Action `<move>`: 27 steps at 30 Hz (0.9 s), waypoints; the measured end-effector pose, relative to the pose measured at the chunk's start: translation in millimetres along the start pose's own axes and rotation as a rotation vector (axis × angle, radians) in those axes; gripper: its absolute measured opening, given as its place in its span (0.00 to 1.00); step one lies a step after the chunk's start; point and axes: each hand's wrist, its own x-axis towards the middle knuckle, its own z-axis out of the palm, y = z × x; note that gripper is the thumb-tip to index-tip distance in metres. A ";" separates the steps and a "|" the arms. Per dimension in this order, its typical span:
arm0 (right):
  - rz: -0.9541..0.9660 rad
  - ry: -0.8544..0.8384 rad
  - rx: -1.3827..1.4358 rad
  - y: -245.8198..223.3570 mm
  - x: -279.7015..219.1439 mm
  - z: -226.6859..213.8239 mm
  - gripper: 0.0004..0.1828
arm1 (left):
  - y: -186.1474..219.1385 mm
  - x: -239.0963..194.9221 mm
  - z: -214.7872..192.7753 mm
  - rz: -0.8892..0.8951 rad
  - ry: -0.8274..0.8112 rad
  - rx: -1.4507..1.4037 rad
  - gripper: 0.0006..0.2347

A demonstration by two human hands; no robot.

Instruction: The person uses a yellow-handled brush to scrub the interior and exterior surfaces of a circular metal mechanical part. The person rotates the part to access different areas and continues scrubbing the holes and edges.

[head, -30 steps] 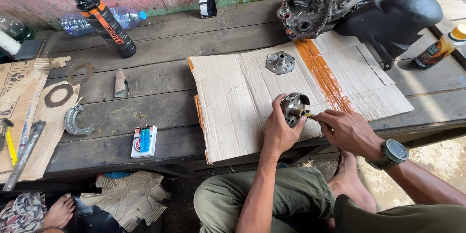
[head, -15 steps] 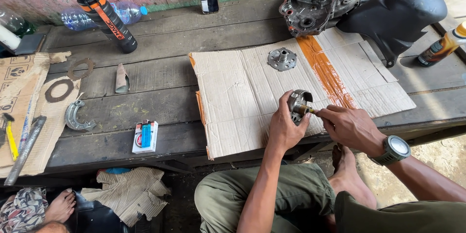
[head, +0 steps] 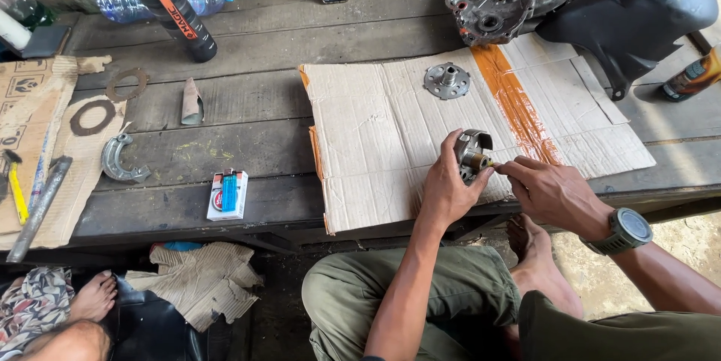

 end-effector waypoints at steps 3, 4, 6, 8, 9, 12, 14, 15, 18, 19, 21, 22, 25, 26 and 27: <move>0.002 -0.062 -0.037 1.8 0.0 -0.6 0.20 | -5.2 -0.2 -0.5 -0.001 0.009 -0.020 0.30; 0.004 -0.067 -0.036 2.8 -0.2 0.3 0.20 | -4.2 -0.2 -1.1 -0.005 0.007 -0.022 0.30; -0.019 0.066 -0.003 4.3 1.1 1.8 0.16 | -2.0 0.6 -3.9 -0.038 0.000 -0.037 0.31; -0.028 0.058 0.012 1.9 -0.5 3.3 0.15 | -0.6 0.2 -4.3 -0.044 -0.007 -0.028 0.31; -0.038 0.052 0.026 1.1 -0.6 3.9 0.15 | 0.1 0.5 -4.5 -0.048 -0.014 -0.019 0.30; -0.026 0.065 -0.013 3.5 0.0 1.1 0.17 | -1.9 0.5 -3.0 -0.008 0.001 -0.015 0.30; -0.026 0.075 -0.020 3.0 0.1 -1.5 0.16 | -2.4 0.1 -3.8 -0.021 -0.008 -0.026 0.31; -0.026 0.087 -0.029 2.9 0.5 -3.1 0.15 | -2.6 0.4 -4.3 -0.032 -0.017 -0.036 0.31; -0.014 0.045 -0.013 -1.6 -0.8 -5.1 0.13 | -2.2 1.1 -3.1 -0.064 -0.007 -0.042 0.31; -0.013 0.044 -0.012 0.8 -0.3 -2.3 0.13 | -0.2 1.3 -4.8 -0.066 -0.008 -0.041 0.31; -0.040 0.122 -0.104 5.3 -1.9 4.1 0.15 | 3.3 1.1 -7.0 -0.092 -0.030 -0.056 0.30; -0.029 0.119 -0.105 -0.9 -0.7 -5.4 0.15 | 6.8 1.4 -8.6 -0.093 -0.041 -0.060 0.30; 0.022 -0.017 0.005 -10.1 0.3 -23.7 0.06 | 14.0 2.3 -9.3 -0.200 -0.073 -0.029 0.33; 0.018 0.012 -0.004 -8.6 0.2 -23.1 0.06 | 14.6 2.5 -9.5 -0.197 -0.070 -0.022 0.33; 0.013 0.042 -0.013 -7.3 0.2 -22.5 0.05 | 15.3 2.6 -9.9 -0.194 -0.067 -0.014 0.32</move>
